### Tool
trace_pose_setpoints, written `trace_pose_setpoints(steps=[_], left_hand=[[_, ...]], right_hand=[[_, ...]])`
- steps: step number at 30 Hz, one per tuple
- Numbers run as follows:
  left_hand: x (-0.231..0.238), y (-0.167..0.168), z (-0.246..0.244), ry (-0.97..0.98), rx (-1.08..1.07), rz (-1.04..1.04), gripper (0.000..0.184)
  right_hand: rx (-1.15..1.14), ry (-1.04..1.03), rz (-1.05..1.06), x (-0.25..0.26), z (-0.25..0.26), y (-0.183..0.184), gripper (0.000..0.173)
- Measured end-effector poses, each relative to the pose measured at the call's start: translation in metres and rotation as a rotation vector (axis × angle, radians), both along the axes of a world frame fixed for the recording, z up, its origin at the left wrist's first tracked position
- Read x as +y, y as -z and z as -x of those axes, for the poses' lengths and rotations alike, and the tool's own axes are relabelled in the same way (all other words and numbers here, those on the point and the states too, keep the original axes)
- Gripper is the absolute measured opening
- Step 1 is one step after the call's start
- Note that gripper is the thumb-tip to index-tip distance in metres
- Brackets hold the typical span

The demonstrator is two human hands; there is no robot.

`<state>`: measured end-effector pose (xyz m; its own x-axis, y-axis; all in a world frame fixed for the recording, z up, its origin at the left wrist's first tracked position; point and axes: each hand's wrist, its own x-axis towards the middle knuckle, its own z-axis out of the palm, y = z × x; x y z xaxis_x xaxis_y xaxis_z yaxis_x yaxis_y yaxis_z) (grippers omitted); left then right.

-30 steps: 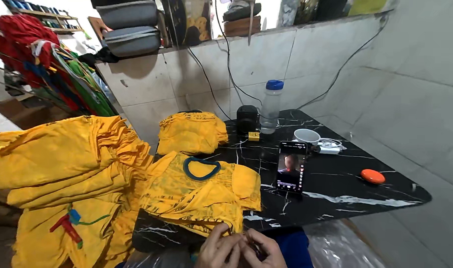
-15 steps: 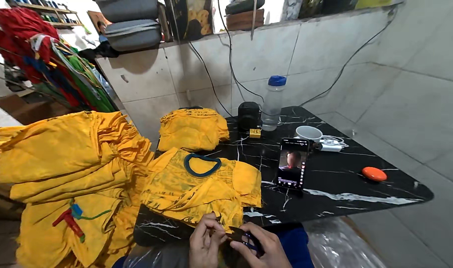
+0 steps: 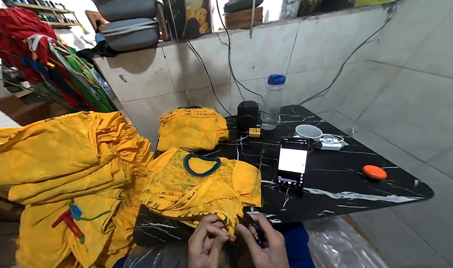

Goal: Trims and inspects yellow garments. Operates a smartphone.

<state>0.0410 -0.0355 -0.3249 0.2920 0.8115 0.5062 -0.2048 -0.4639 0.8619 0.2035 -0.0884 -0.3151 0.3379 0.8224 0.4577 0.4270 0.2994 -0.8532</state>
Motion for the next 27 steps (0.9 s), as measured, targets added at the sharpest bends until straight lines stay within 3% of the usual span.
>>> trace_pose_setpoints(steps=[3, 6, 8, 11, 14, 17, 18, 21, 23, 27], left_hand=[[-0.006, -0.004, -0.004, 0.014, -0.012, 0.054, 0.008], [-0.007, -0.004, -0.002, 0.008, 0.046, 0.044, 0.006], [0.001, -0.007, 0.01, 0.095, 0.166, -0.026, 0.004], [0.013, -0.013, 0.033, 0.202, 0.479, -0.165, 0.026], [0.013, -0.012, 0.034, 0.086, 0.458, -0.099, 0.018], [0.004, -0.008, 0.017, -0.092, 0.459, -0.14, 0.054], [0.001, -0.006, 0.011, -0.156, 0.456, -0.194, 0.052], [-0.003, 0.006, -0.001, -0.352, 0.473, -0.418, 0.024], [-0.005, 0.011, -0.001, -0.382, 0.463, -0.511, 0.013], [-0.002, 0.014, 0.001, -0.31, 0.334, -0.499, 0.015]], right_hand=[[0.02, -0.003, -0.037, 0.005, 0.002, 0.0, 0.032], [-0.058, -0.037, -0.016, 0.01, 0.004, 0.008, 0.021], [0.106, -0.107, 0.036, 0.011, 0.002, 0.009, 0.01], [0.432, -0.268, 0.127, 0.011, -0.008, 0.012, 0.008], [0.685, -0.389, 0.249, 0.008, -0.011, 0.011, 0.009], [0.803, -0.42, 0.326, 0.005, -0.009, 0.009, 0.009], [0.831, -0.428, 0.344, 0.004, -0.008, 0.008, 0.009], [0.866, -0.445, 0.374, 0.002, -0.007, 0.008, 0.007], [0.864, -0.435, 0.36, 0.001, -0.007, 0.008, 0.007], [0.753, -0.381, 0.289, 0.0, -0.004, 0.01, 0.005]])
